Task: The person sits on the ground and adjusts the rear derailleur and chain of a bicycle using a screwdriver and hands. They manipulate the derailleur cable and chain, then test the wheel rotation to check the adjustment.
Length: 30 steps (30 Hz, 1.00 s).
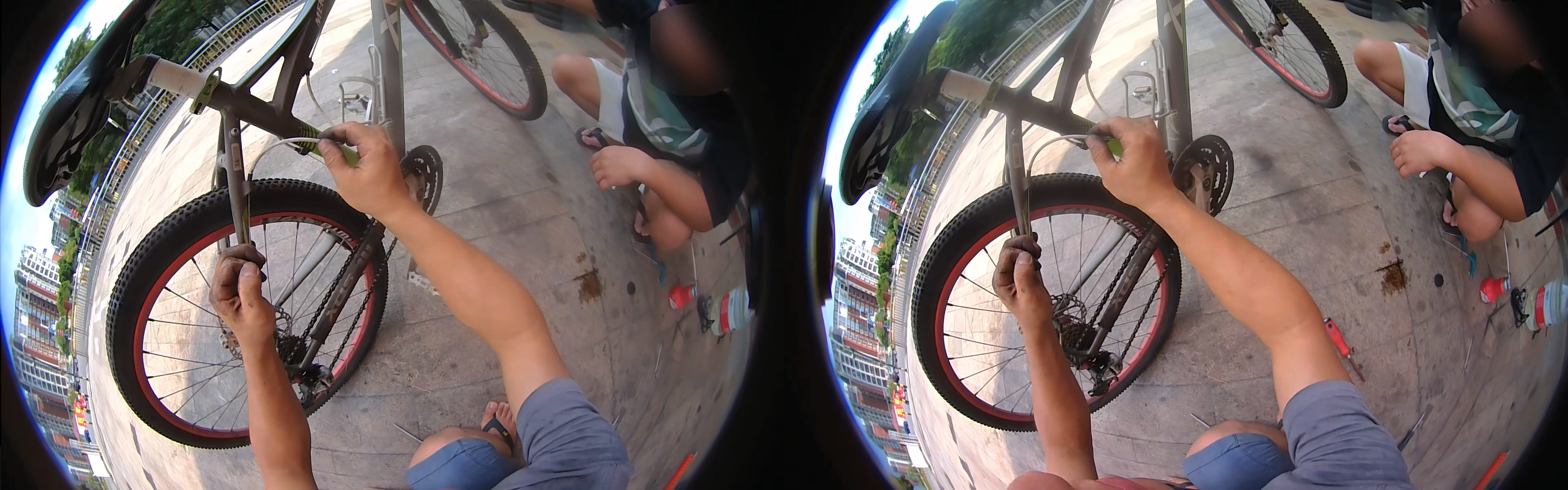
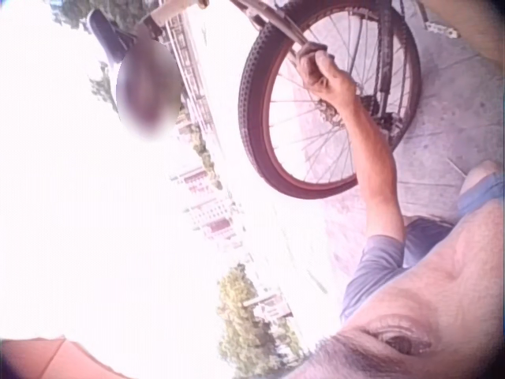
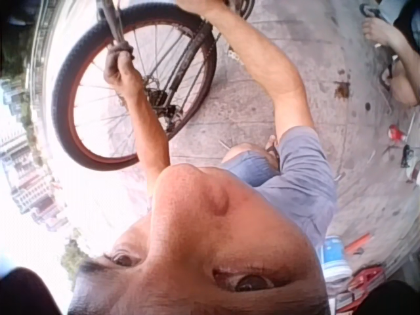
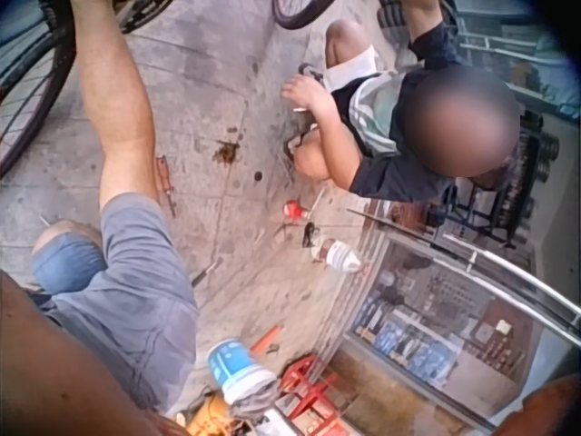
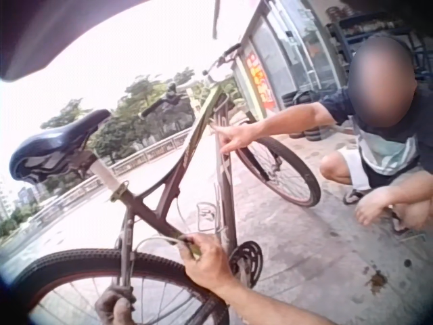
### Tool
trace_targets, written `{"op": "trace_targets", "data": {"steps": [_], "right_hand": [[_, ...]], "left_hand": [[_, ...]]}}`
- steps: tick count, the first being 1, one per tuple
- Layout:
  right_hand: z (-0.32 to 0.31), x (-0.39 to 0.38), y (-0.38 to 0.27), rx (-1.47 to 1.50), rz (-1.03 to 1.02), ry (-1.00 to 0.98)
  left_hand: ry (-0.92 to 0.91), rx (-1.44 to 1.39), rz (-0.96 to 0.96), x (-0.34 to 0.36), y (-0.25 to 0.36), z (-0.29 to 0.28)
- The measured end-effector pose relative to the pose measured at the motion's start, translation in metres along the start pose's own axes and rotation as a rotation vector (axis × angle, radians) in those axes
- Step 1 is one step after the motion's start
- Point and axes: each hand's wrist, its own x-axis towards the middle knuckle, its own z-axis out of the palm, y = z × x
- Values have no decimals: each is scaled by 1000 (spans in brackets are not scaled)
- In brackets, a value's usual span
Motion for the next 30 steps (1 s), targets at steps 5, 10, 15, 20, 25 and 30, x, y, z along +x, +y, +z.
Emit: {"op": "trace_targets", "data": {"steps": [5,10,15,20,25,30], "right_hand": [[0,0,-1,29,-5,7],[-1,0,-1,2,-4,-3],[-1,0,-2,34,18,-3],[-2,-1,2,45,1,-21],[-5,2,-4,142,65,-64],[-12,16,-21,-118,-35,-143]], "left_hand": [[-46,-44,34,1,-2,-1],[3,-19,18,1,-3,1],[2,-19,27,2,-2,2],[-32,-45,-14,0,1,1],[2,-129,-87,-1,5,1],[20,-61,-53,3,10,3]]}}
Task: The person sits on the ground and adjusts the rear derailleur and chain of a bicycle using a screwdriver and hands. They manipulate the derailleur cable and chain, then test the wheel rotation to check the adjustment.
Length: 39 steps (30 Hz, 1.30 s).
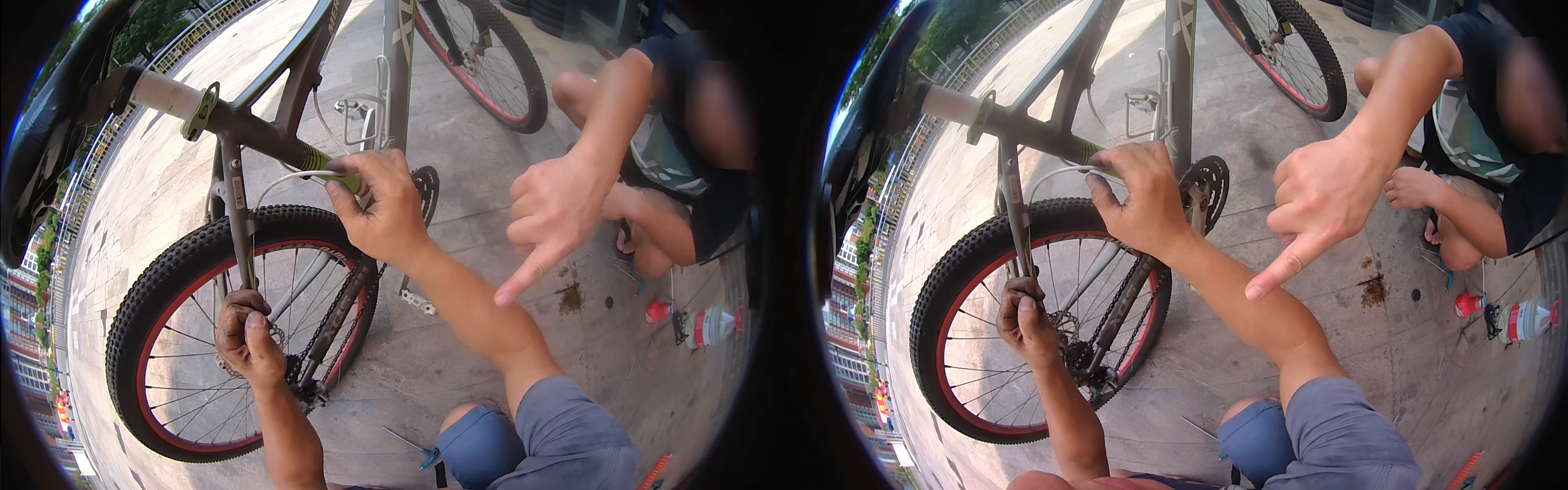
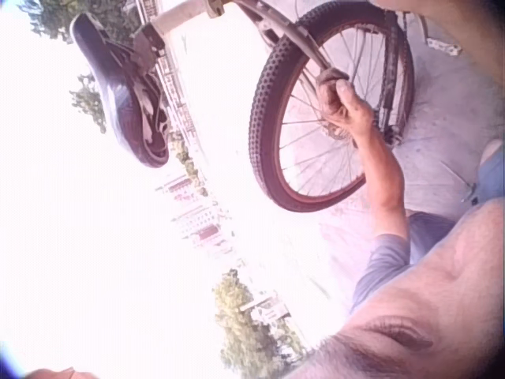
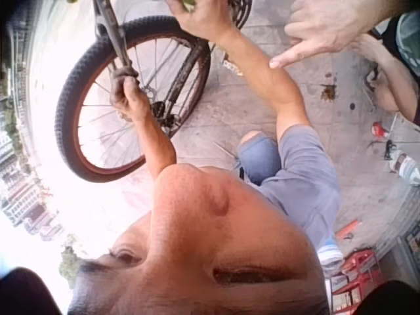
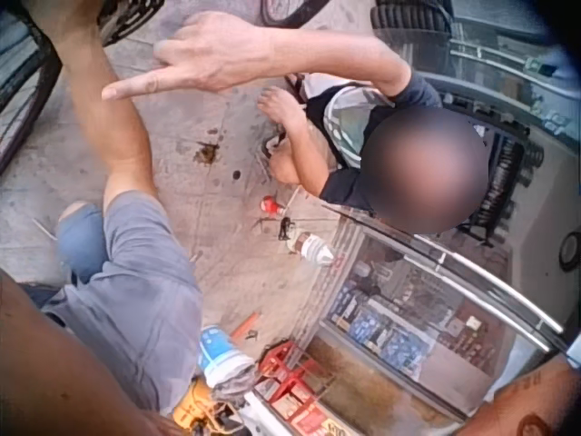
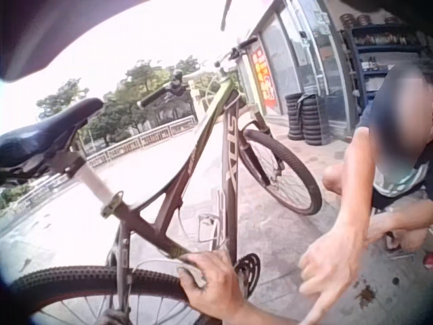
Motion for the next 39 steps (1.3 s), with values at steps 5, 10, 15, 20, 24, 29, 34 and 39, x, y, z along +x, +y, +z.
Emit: {"op": "trace_targets", "data": {"steps": [5,10,15,20,24,29,34,39], "right_hand": [[-1,7,-13,39,-28,-124],[1,2,-32,52,-1,-35],[-4,1,-45,99,156,-60],[-5,-3,-29,127,171,-93],[5,14,-4,294,475,4],[18,70,40,326,701,-69],[25,94,62,366,703,-221],[8,101,50,312,733,-360]], "left_hand": [[0,89,-35,3,11,3],[23,83,-190,8,21,4],[32,98,-261,11,27,5],[67,57,-219,6,16,6],[88,112,-162,0,7,8],[99,75,-41,3,6,10],[106,203,98,1,1,14],[109,165,62,-2,-1,13]]}}
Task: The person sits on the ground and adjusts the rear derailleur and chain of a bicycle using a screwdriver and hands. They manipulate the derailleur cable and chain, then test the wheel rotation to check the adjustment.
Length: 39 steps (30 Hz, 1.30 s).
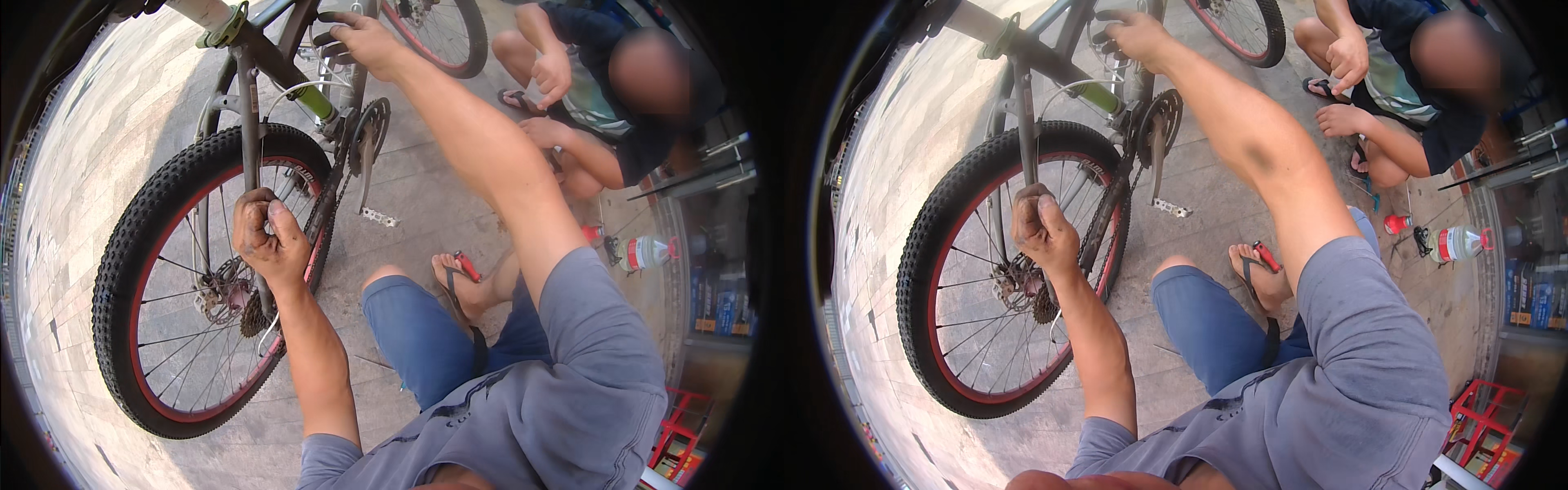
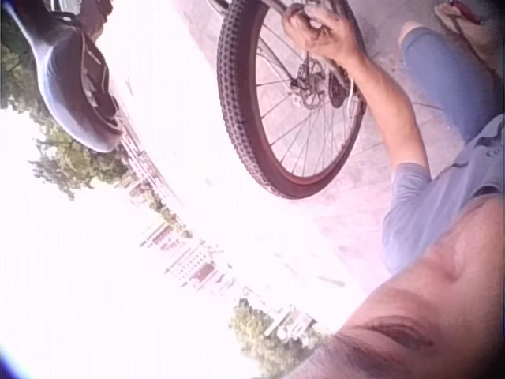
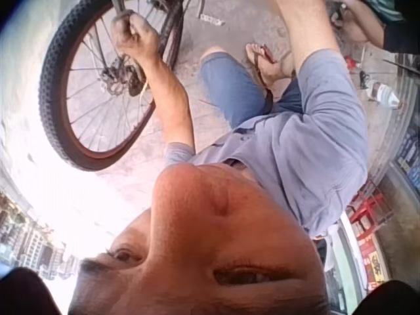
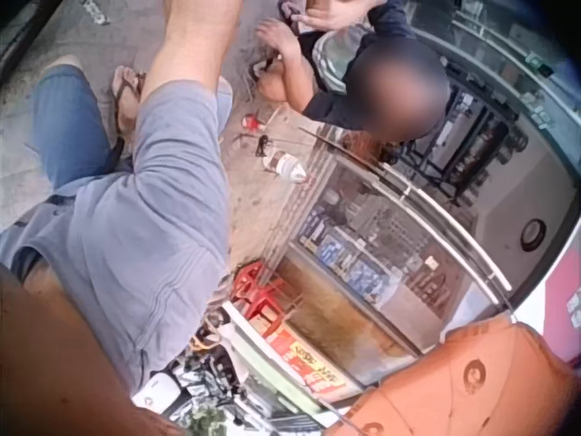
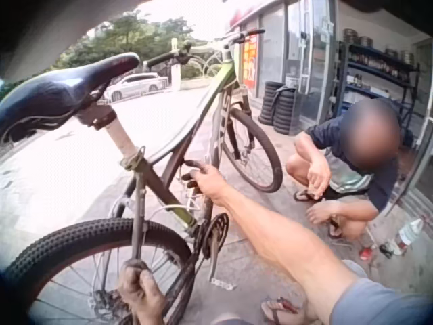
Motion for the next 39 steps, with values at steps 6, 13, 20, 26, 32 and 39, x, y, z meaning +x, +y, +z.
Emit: {"op": "trace_targets", "data": {"steps": [6,13,20,26,32,39], "right_hand": [[-6,-50,-8,-279,16,-7],[21,-105,-22,-423,-592,228],[78,-128,-6,187,25,-124],[78,-113,4,523,109,-281],[74,-97,7,672,120,-320],[74,-91,0,667,125,-382]], "left_hand": [[-7,-80,8,3,3,-1],[-88,-113,-20,2,4,-7],[-35,-149,-84,2,4,-9],[-4,-203,-183,2,8,-8],[25,-136,-186,0,8,-5],[-115,12,-120,8,17,-2]]}}
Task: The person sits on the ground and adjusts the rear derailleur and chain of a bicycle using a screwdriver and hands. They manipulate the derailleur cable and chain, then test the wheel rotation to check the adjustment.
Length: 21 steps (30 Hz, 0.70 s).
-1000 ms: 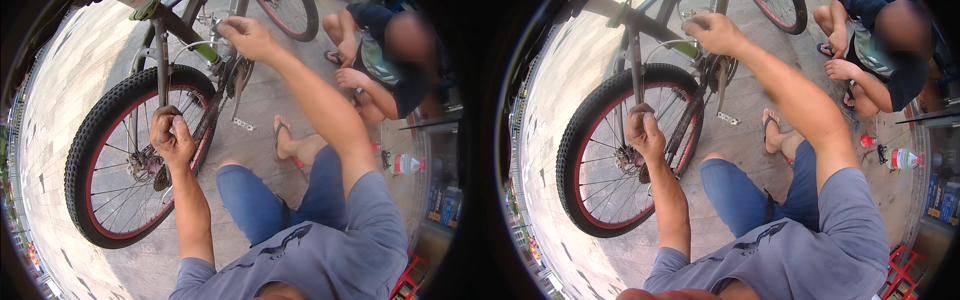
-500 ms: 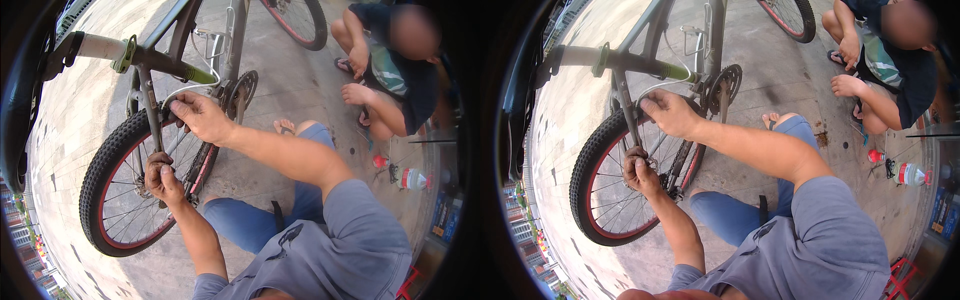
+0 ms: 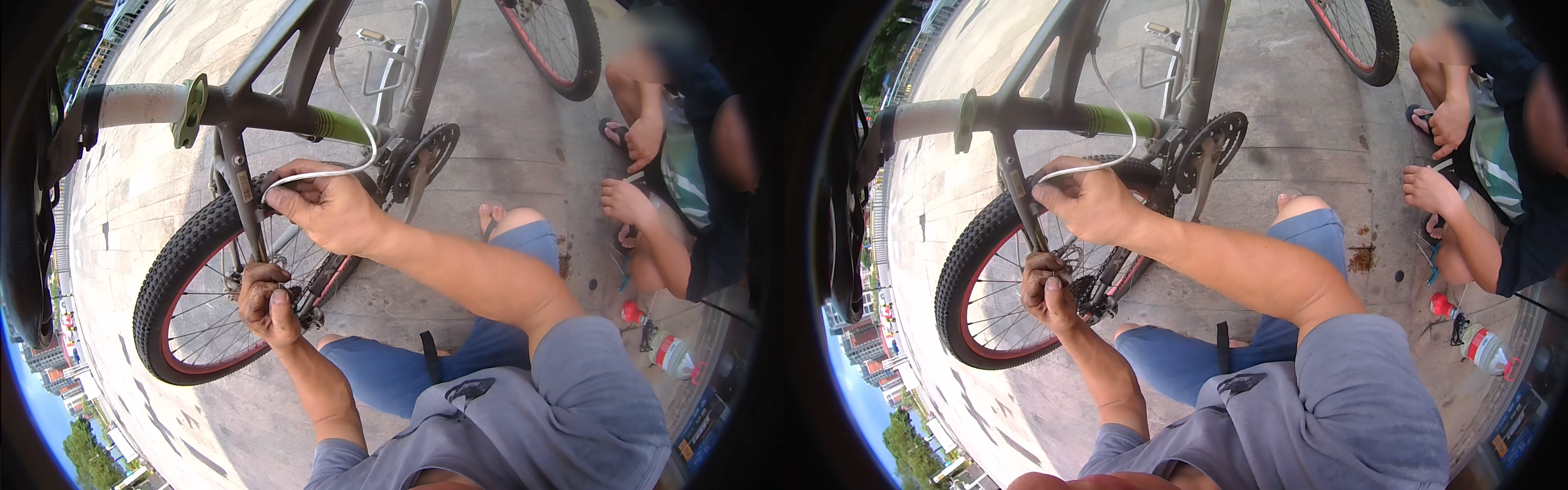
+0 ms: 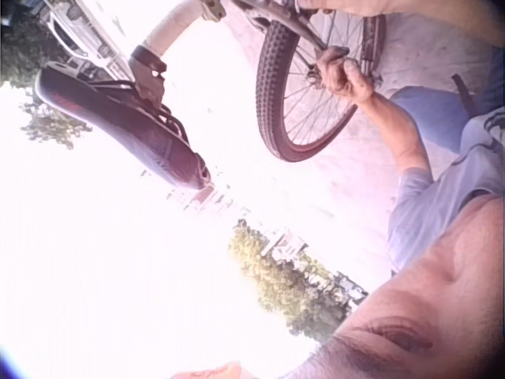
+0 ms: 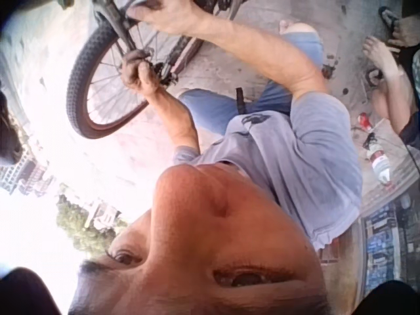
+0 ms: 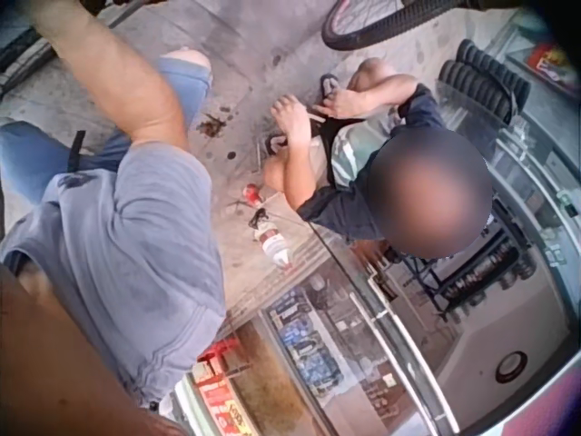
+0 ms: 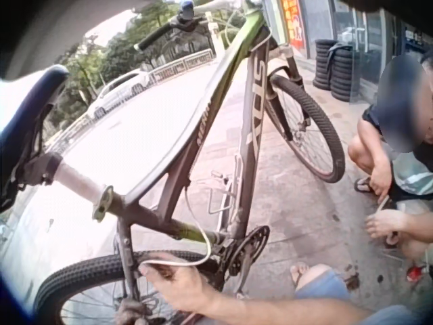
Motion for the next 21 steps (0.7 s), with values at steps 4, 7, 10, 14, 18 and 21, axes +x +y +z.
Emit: {"op": "trace_targets", "data": {"steps": [4,7,10,14,18,21], "right_hand": [[0,0,3,-11,18,5],[1,3,3,-84,9,-6],[3,7,0,-154,91,-15],[10,5,2,-107,1,31],[12,5,7,-98,21,75],[8,14,2,-386,-202,138]], "left_hand": [[-49,43,9,0,4,3],[-106,136,15,3,10,4],[-155,160,-14,5,16,4],[-141,294,-14,-2,19,3],[-38,230,-22,-11,17,-3],[-45,143,-27,-7,15,-4]]}}
